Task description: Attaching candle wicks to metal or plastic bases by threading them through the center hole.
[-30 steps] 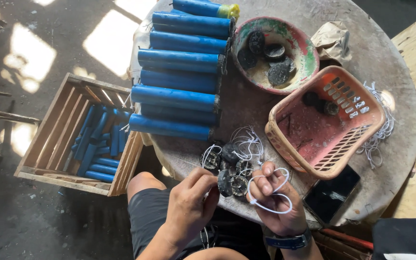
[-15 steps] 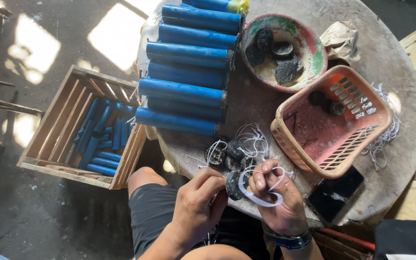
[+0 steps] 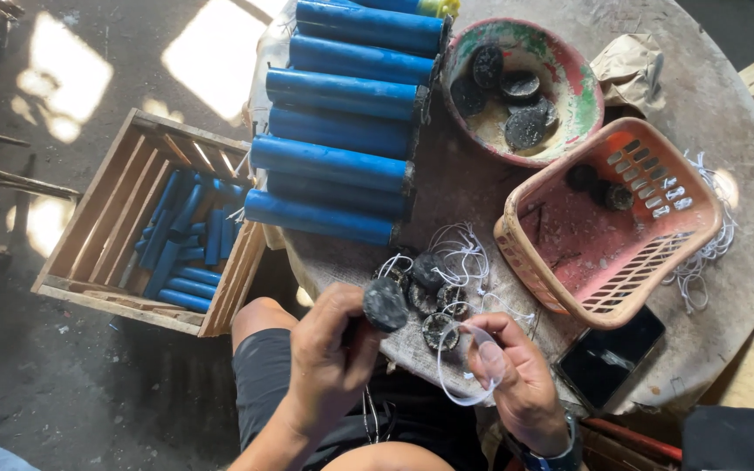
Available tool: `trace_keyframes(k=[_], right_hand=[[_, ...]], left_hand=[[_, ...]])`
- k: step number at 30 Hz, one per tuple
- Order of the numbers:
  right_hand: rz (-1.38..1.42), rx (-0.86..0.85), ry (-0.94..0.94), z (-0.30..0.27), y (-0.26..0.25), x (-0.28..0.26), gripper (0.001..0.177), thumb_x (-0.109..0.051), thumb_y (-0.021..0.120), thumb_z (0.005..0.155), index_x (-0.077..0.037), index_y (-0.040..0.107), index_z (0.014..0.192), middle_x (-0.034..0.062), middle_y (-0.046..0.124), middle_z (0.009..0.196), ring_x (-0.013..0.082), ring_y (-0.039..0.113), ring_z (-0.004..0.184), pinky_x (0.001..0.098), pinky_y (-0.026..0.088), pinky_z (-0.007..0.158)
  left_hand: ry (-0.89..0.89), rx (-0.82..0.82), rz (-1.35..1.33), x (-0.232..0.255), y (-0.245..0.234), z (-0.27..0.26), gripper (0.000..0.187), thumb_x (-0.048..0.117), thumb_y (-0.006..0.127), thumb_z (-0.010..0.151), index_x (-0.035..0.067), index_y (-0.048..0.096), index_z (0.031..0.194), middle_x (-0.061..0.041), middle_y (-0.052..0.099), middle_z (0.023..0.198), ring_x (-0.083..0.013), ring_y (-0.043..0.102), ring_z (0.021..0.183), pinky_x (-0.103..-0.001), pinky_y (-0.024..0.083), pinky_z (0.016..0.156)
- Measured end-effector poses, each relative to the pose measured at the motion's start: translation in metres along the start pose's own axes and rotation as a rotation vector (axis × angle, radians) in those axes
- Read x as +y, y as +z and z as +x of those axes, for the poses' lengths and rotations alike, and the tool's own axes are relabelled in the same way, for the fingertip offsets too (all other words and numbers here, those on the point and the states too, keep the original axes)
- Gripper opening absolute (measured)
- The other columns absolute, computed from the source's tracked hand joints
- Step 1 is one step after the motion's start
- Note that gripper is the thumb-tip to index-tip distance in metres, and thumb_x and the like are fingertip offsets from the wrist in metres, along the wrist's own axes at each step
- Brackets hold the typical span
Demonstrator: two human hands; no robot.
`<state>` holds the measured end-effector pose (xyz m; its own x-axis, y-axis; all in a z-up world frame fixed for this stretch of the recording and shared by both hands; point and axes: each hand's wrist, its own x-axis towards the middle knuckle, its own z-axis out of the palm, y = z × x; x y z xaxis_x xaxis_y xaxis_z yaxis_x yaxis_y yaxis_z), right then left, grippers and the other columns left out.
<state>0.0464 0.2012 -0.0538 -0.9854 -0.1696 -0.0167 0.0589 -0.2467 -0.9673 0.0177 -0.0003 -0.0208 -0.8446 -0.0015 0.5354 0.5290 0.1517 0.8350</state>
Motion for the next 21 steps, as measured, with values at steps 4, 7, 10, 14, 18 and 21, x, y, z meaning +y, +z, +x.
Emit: trace_keyframes(k=[4,7,10,14,18,21], right_hand=[[-0.063,0.036,0.072,-0.007,-0.016,-0.001,0.038,-0.029,0.053,0.081,0.006,0.056,0.096,0.0082,0.049,0.081,0.0089,0.036,0.056,0.0193,0.031,0.052],[0.284,0.038,0.077,-0.008,-0.028,0.006,0.036,-0.026,0.059,0.078,0.004,0.05,0.097,0.0018,0.039,0.055,0.0091,0.036,0.052,0.021,0.026,0.049],[0.638,-0.028,-0.028,0.005,-0.005,-0.022,0.029,-0.029,0.058,0.083,-0.003,0.049,0.092,-0.0002,0.034,0.063,0.0096,0.028,0.051,0.023,0.028,0.049],[0.879,-0.046,-0.041,0.012,0.005,-0.033,0.028,-0.02,0.069,0.08,-0.009,0.049,0.097,-0.0032,0.036,0.067,0.0062,0.028,0.053,0.0191,0.028,0.049],[0.859,-0.099,-0.082,0.017,0.015,-0.039,0.011,-0.017,0.051,0.085,-0.008,0.045,0.085,-0.0014,0.036,0.065,0.0085,0.029,0.053,0.0213,0.029,0.05],[0.658,-0.123,-0.097,0.015,0.016,-0.038,0.023,-0.026,0.045,0.088,-0.007,0.048,0.077,0.0016,0.035,0.058,0.0121,0.029,0.049,0.0254,0.029,0.05]], left_hand=[[-0.083,0.036,-0.015,-0.001,-0.007,0.005,0.013,-0.004,0.048,0.077,0.002,0.052,0.088,-0.007,0.057,0.08,-0.0157,0.056,0.071,-0.024,0.046,0.068],[-0.107,-0.054,-0.001,0.004,-0.008,0.011,0.014,-0.005,0.046,0.077,0.002,0.053,0.086,-0.007,0.058,0.077,-0.0149,0.056,0.067,-0.023,0.046,0.065],[-0.105,-0.249,0.089,-0.003,-0.003,0.004,0.018,-0.005,0.046,0.074,0.005,0.055,0.086,-0.007,0.057,0.078,-0.0172,0.056,0.068,-0.024,0.045,0.06],[-0.143,-0.379,0.181,-0.008,0.016,-0.009,0.011,0.003,0.051,0.071,0.009,0.053,0.081,-0.003,0.056,0.076,-0.0181,0.054,0.059,-0.027,0.043,0.05],[-0.136,-0.398,0.033,0.0,0.031,-0.011,0.01,0.0,0.05,0.074,0.006,0.049,0.081,-0.006,0.051,0.075,-0.021,0.051,0.061,-0.026,0.041,0.053],[-0.155,-0.38,-0.033,0.0,0.034,-0.009,0.009,-0.001,0.05,0.073,0.005,0.05,0.08,-0.006,0.049,0.071,-0.02,0.049,0.061,-0.026,0.039,0.053]])
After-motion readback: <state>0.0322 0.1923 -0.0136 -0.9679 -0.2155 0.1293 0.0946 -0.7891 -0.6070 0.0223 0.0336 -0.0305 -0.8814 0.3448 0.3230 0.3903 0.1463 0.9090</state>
